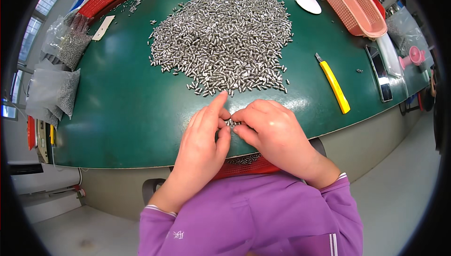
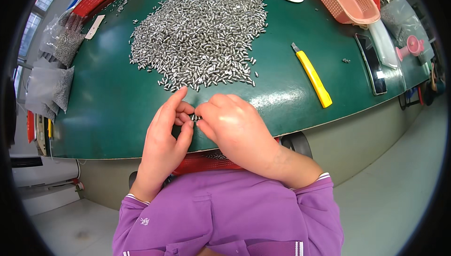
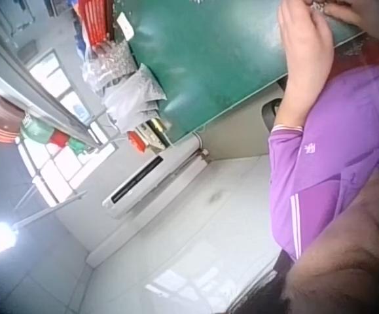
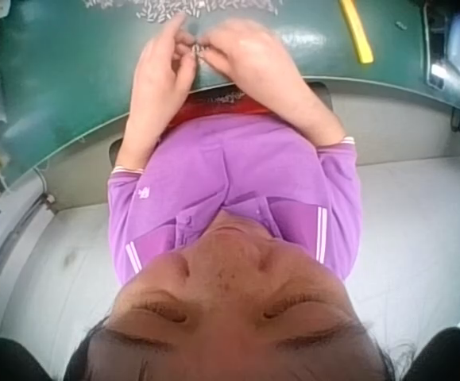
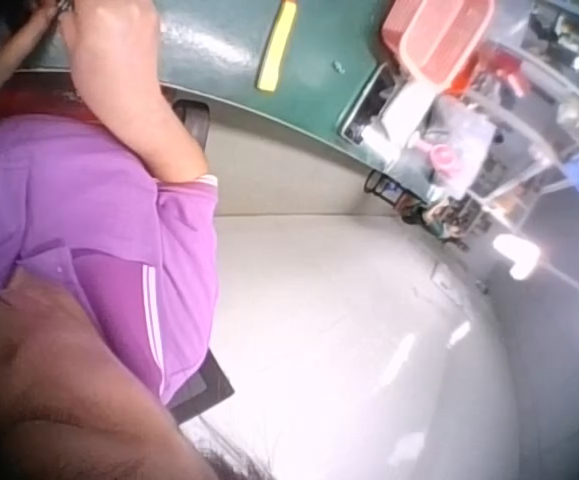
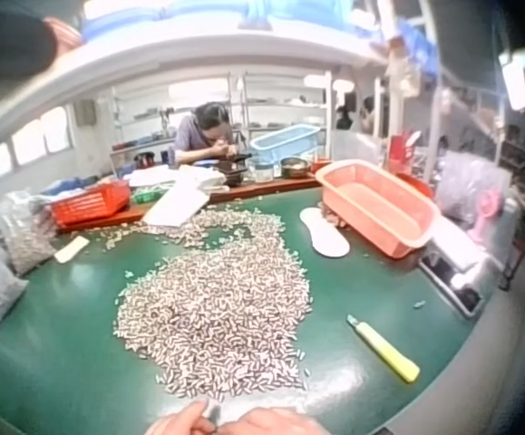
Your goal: Picking and inspecting small metal pins from a pile on a workbench for assembly or quality control.
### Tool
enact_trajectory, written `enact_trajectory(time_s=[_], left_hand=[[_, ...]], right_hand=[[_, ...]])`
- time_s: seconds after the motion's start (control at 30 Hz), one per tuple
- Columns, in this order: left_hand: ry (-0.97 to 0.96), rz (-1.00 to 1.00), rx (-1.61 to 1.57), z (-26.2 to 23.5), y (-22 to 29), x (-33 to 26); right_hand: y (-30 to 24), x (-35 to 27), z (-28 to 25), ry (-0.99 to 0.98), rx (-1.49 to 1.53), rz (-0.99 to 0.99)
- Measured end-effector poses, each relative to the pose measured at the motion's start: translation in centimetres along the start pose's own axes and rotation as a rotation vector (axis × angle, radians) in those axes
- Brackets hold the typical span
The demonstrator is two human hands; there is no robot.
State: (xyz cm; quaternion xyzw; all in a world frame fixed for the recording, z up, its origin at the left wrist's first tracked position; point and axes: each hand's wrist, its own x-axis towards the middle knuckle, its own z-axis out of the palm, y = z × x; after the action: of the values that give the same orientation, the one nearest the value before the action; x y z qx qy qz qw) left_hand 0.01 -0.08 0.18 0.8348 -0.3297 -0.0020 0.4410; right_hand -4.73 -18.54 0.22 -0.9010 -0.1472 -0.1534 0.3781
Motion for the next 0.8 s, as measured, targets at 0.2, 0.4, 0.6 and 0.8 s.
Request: enact_trajectory(time_s=[0.2,0.4,0.6,0.8], left_hand=[[-0.019,-0.034,-0.064,-0.32,0.01,0.15],[0.012,-0.031,0.005,0.00,0.00,0.46],[0.009,-0.062,-0.047,0.26,-0.28,0.45],[-0.036,-0.083,-0.102,0.17,-0.24,0.31]], right_hand=[[-0.11,-0.01,-0.39,0.012,0.037,0.069],[-0.18,0.06,-0.05,0.020,-0.007,0.065],[-0.15,0.03,0.23,0.026,-0.015,0.053],[-0.21,-0.23,0.27,0.039,0.024,0.041]])
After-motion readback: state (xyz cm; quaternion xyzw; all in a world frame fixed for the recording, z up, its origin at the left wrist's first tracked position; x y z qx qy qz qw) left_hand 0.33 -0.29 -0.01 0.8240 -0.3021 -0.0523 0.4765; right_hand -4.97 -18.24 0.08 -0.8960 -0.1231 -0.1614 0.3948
